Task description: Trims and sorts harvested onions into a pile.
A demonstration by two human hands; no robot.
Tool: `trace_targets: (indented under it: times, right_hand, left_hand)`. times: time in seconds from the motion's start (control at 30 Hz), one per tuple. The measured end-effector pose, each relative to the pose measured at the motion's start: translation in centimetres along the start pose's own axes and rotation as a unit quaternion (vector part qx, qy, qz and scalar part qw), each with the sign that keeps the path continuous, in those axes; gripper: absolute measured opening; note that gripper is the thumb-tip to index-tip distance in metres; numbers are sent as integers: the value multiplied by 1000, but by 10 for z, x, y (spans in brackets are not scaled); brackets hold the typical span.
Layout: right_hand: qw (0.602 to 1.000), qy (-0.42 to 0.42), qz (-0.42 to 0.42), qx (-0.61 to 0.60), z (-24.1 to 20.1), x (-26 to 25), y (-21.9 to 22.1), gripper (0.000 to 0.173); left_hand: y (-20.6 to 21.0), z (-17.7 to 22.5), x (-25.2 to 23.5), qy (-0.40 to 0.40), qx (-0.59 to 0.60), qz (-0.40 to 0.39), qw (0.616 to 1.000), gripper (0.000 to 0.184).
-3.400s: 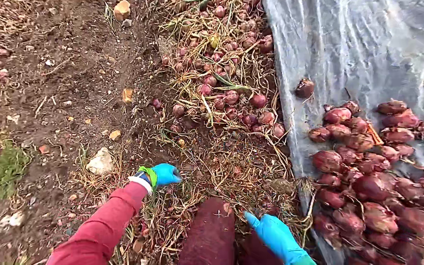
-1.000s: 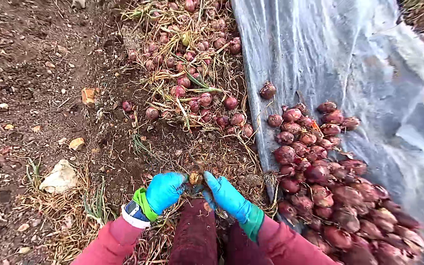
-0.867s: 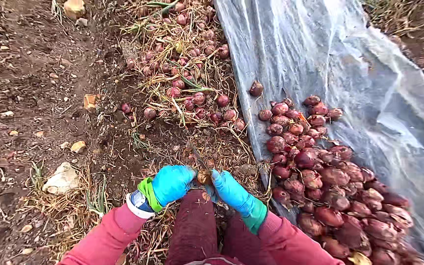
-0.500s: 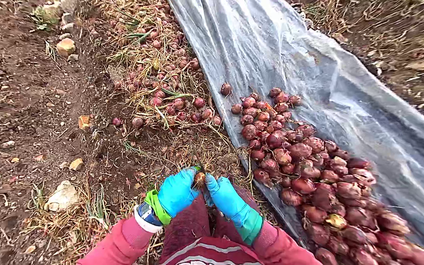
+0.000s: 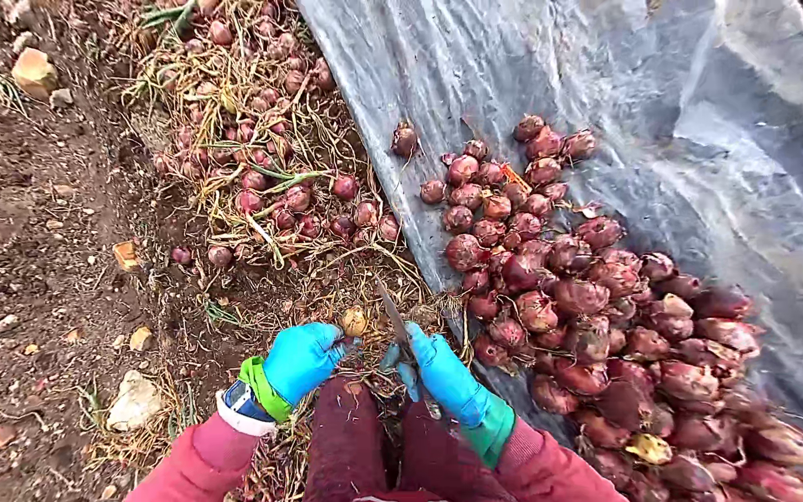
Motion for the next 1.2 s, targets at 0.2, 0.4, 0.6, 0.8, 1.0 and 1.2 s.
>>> trace_targets:
  times: [0.2, 0.4, 0.6, 0.8, 1.0, 1.2]
  right_hand:
    - [989, 45, -80, 115, -40, 5, -47, 91]
    - [980, 9, 170, -105, -77, 49, -167, 87]
    - [952, 117, 246, -140, -47, 50, -185, 27]
    - [916, 190, 352, -31, -20, 11, -188, 29]
    - [816, 300, 475, -138, 10, 24, -110, 45]
    - [757, -26, 641, -121, -188, 104, -180, 42]
  left_hand:
    - [-3, 134, -65, -17, -135, -281, 950, 39]
    - [-71, 53, -153, -212, -113, -132, 962, 44]
    - [-68, -98, -91, -412, 90, -18, 907, 45]
    - [-6, -107, -175, -402, 164, 24, 901, 50]
    - [58, -127, -352, -410, 158, -51, 897, 94]
    - [37, -147, -373, -394, 278, -18, 876, 89]
Point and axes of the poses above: each hand's wrist, its own x-axis away from the middle knuckle, its own y-axis out of the palm, z = x × y, the point moved 10 cm from there along -x, towards the middle knuckle, and after that the axes turned 1 degree about y, right-handed, at the moved point
